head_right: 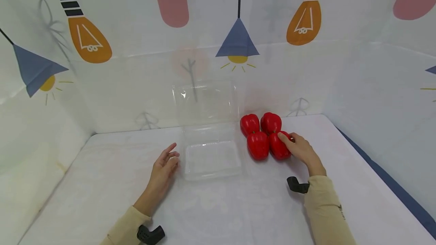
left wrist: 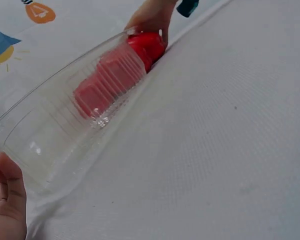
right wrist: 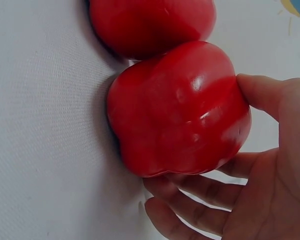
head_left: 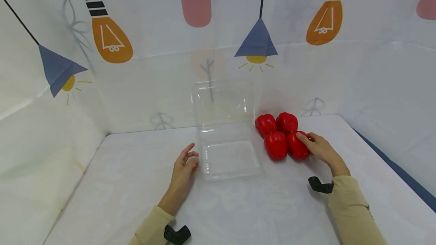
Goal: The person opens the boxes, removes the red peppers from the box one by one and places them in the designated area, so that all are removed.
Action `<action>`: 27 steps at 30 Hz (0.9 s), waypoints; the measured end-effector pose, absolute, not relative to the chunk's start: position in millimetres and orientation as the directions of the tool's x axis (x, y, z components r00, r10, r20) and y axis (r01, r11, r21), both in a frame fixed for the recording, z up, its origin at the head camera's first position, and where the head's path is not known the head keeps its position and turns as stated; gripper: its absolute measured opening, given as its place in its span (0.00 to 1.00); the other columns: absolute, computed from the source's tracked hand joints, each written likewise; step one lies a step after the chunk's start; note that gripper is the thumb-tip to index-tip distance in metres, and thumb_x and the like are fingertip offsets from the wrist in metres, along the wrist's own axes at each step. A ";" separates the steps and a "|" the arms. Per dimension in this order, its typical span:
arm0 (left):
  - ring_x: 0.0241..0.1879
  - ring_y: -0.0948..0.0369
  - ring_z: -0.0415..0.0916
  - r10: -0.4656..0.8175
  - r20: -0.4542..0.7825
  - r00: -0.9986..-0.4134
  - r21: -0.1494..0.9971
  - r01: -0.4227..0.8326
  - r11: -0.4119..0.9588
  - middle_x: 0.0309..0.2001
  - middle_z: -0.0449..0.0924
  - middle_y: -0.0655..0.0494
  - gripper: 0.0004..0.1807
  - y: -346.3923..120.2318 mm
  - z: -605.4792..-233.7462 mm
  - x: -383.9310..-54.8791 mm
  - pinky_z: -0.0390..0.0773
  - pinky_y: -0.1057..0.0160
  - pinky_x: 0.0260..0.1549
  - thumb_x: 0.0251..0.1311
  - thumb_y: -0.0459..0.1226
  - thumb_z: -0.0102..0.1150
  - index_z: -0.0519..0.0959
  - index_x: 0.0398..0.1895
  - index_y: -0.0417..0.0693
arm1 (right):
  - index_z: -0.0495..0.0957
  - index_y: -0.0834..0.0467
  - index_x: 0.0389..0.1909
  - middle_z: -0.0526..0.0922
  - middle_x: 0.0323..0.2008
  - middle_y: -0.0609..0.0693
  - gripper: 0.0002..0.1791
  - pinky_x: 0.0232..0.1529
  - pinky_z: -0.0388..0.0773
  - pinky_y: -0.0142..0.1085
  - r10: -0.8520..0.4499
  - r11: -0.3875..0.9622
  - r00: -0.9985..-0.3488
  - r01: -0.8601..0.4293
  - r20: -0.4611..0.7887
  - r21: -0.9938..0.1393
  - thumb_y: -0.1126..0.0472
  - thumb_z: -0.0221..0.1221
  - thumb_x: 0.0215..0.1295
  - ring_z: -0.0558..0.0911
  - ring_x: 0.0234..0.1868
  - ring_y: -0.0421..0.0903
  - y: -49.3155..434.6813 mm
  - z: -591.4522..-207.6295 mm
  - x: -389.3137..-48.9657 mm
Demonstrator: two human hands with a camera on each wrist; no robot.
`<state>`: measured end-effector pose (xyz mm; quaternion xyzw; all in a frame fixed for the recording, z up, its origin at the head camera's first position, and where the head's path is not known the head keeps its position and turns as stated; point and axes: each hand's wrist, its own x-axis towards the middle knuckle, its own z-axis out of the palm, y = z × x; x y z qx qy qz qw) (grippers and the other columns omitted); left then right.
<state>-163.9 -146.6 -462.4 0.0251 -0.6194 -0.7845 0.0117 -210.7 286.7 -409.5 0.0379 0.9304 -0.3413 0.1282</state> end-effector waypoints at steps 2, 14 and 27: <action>0.29 0.68 0.71 -0.013 -0.056 -0.998 0.946 -0.049 -0.321 0.40 0.71 0.58 0.34 -147.6 -462.7 -162.9 0.73 0.75 0.27 0.61 0.26 0.50 0.56 0.71 0.49 | 0.49 0.72 0.67 0.62 0.61 0.73 0.51 0.54 0.73 0.59 -0.021 0.762 -0.963 0.157 -0.267 -0.629 0.29 0.34 0.66 0.66 0.57 0.67 286.3 -410.1 -210.9; 0.25 0.68 0.67 0.115 -0.103 -0.988 0.896 -0.143 -0.420 0.33 0.74 0.64 0.38 -148.7 -465.4 -133.4 0.68 0.74 0.24 0.62 0.30 0.53 0.48 0.72 0.51 | 0.51 0.71 0.67 0.65 0.59 0.71 0.49 0.49 0.77 0.49 -0.039 0.739 -0.961 0.156 -0.273 -0.655 0.30 0.33 0.66 0.70 0.54 0.63 283.0 -414.2 -208.0; 0.27 0.67 0.66 0.196 -0.061 -0.979 0.891 -0.142 -0.432 0.33 0.69 0.64 0.38 -140.3 -463.7 -102.7 0.68 0.73 0.26 0.64 0.29 0.49 0.44 0.73 0.52 | 0.52 0.70 0.66 0.66 0.57 0.70 0.48 0.47 0.78 0.47 -0.037 0.745 -0.966 0.143 -0.254 -0.652 0.30 0.34 0.66 0.71 0.52 0.61 286.1 -410.7 -209.5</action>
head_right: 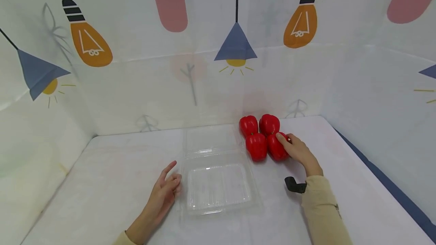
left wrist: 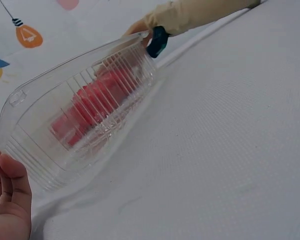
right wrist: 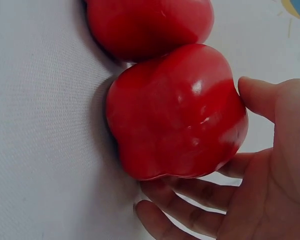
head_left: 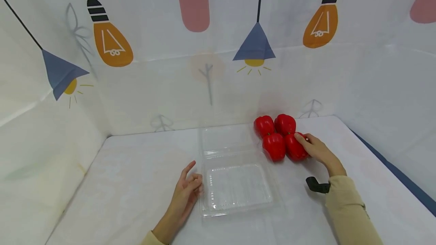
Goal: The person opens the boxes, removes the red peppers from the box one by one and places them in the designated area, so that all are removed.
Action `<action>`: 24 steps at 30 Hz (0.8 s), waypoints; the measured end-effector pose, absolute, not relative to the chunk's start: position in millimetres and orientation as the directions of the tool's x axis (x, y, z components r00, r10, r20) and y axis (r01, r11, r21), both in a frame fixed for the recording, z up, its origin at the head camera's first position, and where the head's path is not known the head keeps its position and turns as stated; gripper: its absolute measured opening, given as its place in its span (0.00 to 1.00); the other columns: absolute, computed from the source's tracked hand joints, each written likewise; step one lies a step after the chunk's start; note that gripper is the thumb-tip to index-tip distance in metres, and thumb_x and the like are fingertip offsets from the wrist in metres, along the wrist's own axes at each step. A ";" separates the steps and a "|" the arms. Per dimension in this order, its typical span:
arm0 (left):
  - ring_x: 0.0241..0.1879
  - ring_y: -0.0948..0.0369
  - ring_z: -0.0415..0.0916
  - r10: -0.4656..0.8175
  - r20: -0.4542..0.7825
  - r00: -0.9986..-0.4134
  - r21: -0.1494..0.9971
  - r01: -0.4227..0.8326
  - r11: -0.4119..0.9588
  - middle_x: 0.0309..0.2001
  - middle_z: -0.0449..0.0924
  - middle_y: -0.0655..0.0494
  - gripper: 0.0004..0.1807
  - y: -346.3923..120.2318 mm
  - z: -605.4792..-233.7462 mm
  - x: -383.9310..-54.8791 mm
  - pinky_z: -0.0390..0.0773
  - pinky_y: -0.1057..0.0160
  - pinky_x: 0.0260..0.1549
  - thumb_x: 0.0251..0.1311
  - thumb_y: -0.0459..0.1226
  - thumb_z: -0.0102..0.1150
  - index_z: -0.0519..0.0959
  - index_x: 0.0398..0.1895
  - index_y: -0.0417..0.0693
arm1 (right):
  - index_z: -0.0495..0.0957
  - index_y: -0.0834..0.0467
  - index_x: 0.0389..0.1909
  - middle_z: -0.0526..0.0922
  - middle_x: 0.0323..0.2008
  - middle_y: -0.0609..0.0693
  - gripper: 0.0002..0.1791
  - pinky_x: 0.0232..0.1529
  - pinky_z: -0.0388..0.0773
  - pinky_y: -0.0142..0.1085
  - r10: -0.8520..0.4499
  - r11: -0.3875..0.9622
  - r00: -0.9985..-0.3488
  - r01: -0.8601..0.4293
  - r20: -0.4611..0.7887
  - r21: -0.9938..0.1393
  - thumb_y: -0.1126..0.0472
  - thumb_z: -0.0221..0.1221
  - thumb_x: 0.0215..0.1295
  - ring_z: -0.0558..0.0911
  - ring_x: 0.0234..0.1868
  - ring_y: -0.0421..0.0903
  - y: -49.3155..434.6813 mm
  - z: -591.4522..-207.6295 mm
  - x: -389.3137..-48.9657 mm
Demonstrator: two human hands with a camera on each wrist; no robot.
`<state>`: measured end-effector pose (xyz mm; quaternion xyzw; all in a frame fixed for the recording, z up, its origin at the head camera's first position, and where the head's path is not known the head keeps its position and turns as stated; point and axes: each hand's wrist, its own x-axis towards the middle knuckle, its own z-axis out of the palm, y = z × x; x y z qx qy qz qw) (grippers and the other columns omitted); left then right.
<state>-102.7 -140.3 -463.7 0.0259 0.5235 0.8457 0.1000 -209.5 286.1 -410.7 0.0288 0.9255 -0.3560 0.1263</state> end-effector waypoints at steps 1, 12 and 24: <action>0.27 0.67 0.65 0.201 -0.058 -0.978 0.891 -0.142 -0.431 0.33 0.69 0.64 0.38 -140.6 -463.7 -102.7 0.68 0.73 0.26 0.64 0.30 0.49 0.43 0.73 0.52 | 0.52 0.70 0.66 0.66 0.57 0.70 0.48 0.47 0.78 0.47 -0.036 0.744 -0.967 0.143 -0.253 -0.652 0.30 0.34 0.66 0.71 0.52 0.61 285.9 -411.0 -210.2; 0.30 0.67 0.69 0.186 -0.077 -0.979 0.911 -0.145 -0.386 0.36 0.71 0.62 0.34 -153.8 -462.7 -109.9 0.70 0.71 0.31 0.66 0.34 0.45 0.44 0.72 0.50 | 0.51 0.69 0.68 0.65 0.59 0.70 0.48 0.48 0.78 0.47 -0.040 0.739 -0.970 0.132 -0.239 -0.660 0.29 0.34 0.66 0.72 0.53 0.61 280.4 -411.5 -210.2; 0.40 0.66 0.74 0.111 0.013 -0.994 0.999 0.008 -0.046 0.46 0.68 0.53 0.32 -174.1 -459.0 -152.6 0.77 0.68 0.34 0.69 0.38 0.47 0.49 0.72 0.47 | 0.51 0.67 0.69 0.61 0.63 0.71 0.45 0.54 0.73 0.59 -0.020 0.743 -0.992 0.068 -0.124 -0.666 0.32 0.31 0.69 0.65 0.59 0.67 282.7 -396.9 -212.3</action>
